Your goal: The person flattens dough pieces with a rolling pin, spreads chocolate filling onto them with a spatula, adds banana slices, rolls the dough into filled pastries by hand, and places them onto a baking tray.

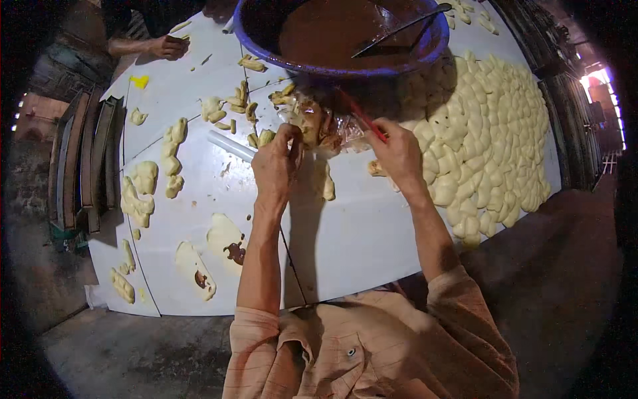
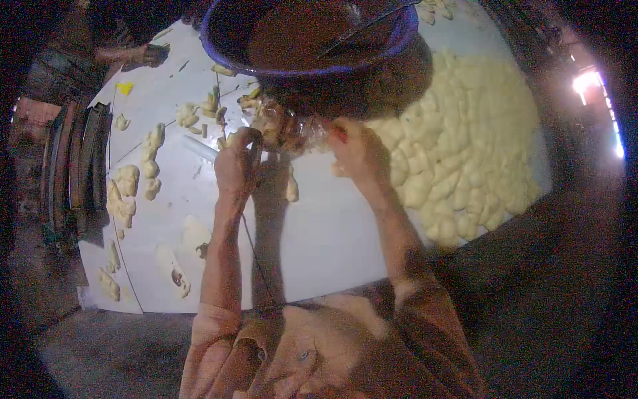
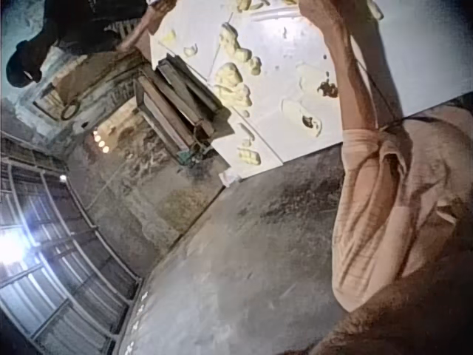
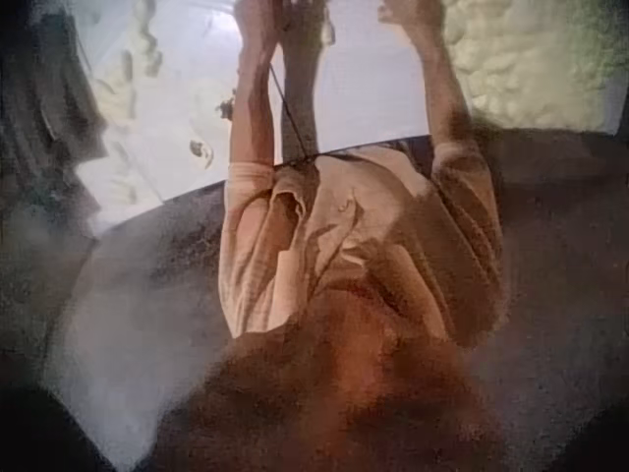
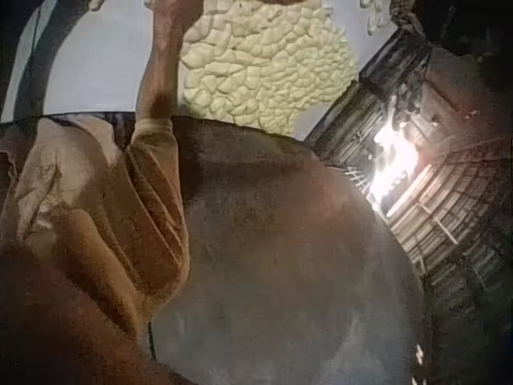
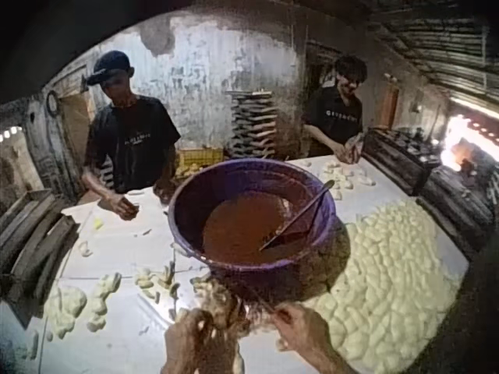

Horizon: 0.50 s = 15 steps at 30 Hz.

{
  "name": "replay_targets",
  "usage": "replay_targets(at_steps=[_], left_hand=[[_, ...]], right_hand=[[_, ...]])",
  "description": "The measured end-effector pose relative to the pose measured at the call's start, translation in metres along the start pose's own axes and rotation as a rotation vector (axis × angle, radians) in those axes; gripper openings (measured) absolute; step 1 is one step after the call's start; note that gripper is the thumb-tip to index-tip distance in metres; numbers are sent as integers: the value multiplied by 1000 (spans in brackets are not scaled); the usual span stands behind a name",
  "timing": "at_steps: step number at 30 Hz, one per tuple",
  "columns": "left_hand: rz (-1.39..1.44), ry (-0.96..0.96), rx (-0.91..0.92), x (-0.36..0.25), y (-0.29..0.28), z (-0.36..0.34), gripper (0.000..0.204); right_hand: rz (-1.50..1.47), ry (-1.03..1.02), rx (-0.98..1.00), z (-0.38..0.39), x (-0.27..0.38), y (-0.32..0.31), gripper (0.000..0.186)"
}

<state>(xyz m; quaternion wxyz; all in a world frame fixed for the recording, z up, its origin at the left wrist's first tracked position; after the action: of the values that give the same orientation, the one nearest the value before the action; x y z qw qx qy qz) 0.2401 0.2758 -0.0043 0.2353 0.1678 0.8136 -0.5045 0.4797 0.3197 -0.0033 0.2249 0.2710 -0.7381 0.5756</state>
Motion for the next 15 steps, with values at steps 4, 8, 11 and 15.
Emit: replay_targets(at_steps=[4, 8, 11, 15], left_hand=[[86, 18, -71, -13, -12, 5, 13], [167, 86, -106, -23, -32, 28, 36], [94, 213, -116, -31, -57, 60, 53], [-10, 223, 2, -45, -94, 118, 26]], right_hand=[[-61, 60, 26, 3, 12, -20, 30], [-268, 160, 67, 24, 20, -43, 33], [-260, 205, 119, 50, 24, -70, 30], [-212, 322, 138, 100, 14, -95, 27]])
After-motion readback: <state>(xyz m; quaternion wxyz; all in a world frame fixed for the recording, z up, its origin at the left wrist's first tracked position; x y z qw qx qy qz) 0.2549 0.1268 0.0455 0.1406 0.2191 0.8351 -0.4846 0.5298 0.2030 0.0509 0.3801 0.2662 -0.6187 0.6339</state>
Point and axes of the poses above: each hand's wrist, its own z-axis away from the middle knuckle, its own y-axis out of the palm, x = y × z, the point moved 1 cm from there along -z, towards the middle knuckle, and after that the axes turned 9 degrees about -x, right-handed, at the moved point
